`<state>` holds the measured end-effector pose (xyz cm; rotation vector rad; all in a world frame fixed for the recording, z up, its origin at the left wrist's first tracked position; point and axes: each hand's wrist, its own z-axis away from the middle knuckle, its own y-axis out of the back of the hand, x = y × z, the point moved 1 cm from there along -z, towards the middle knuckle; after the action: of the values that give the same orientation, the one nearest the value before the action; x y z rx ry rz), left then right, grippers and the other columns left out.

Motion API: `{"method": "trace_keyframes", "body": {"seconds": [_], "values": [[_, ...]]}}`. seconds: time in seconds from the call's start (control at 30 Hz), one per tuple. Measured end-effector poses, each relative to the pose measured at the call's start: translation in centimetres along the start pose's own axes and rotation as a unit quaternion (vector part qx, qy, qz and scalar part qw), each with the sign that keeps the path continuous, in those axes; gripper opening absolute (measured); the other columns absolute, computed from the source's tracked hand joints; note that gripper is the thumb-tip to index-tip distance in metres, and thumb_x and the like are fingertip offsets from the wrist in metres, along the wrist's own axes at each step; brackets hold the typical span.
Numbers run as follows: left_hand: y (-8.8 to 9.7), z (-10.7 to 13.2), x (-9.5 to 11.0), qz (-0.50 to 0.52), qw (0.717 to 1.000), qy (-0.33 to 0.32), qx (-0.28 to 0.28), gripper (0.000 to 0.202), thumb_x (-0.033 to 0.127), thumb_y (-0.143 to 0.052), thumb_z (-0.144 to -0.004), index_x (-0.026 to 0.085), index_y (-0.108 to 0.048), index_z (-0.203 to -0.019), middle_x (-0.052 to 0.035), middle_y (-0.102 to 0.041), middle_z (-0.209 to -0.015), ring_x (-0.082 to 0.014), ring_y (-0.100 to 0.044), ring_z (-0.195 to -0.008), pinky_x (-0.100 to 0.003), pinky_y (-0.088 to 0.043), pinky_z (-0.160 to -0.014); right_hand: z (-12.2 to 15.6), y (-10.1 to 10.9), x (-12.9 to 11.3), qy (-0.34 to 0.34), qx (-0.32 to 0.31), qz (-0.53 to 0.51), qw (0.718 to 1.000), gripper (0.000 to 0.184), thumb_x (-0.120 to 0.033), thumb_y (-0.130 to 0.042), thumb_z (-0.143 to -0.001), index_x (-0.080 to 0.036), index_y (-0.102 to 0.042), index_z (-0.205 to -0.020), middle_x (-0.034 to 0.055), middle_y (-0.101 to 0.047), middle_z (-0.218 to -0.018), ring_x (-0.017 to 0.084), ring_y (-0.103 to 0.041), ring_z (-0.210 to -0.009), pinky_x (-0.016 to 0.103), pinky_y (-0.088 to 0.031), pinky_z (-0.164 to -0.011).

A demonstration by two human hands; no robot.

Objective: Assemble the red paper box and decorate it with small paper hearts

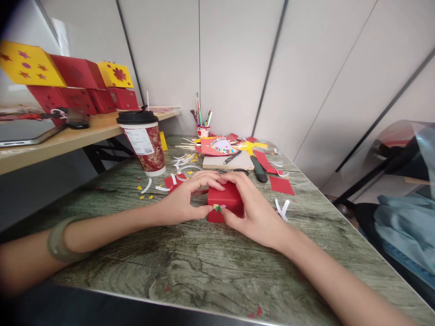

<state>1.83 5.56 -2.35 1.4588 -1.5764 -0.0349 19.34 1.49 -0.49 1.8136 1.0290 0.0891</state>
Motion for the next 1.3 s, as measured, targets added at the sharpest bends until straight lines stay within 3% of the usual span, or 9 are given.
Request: {"method": "trace_keyframes", "body": {"seconds": [0.5,1.3], "values": [[-0.3,-0.3,-0.1,-0.023,0.999,-0.005,0.032,0.033,0.017,-0.061,-0.063,0.023,-0.054,-0.095,-0.0043,-0.054,-0.112,-0.0205,-0.041,-0.115,-0.040,-0.032,-0.098,-0.2,-1.1,-0.7,-0.007,0.061,0.029,0.998,0.057,-0.009,-0.052,-0.062,-0.024,-0.037,-0.115,0.0091,-0.048,-0.114,0.026,-0.046,-0.104,0.045,-0.041,-0.084],[-0.4,-0.1,0.1,-0.008,1.000,0.010,0.017,0.032,0.023,-0.062,-0.066,0.021,-0.051,-0.096,-0.0067,-0.048,-0.115,-0.0198,-0.041,-0.115,-0.038,-0.035,-0.099,-0.2,-1.0,-0.7,-0.023,0.056,0.022,0.998,0.055,-0.008,-0.053,-0.061,-0.023,-0.038,-0.113,0.0075,-0.049,-0.111,0.023,-0.047,-0.103,0.041,-0.042,-0.086]]}}
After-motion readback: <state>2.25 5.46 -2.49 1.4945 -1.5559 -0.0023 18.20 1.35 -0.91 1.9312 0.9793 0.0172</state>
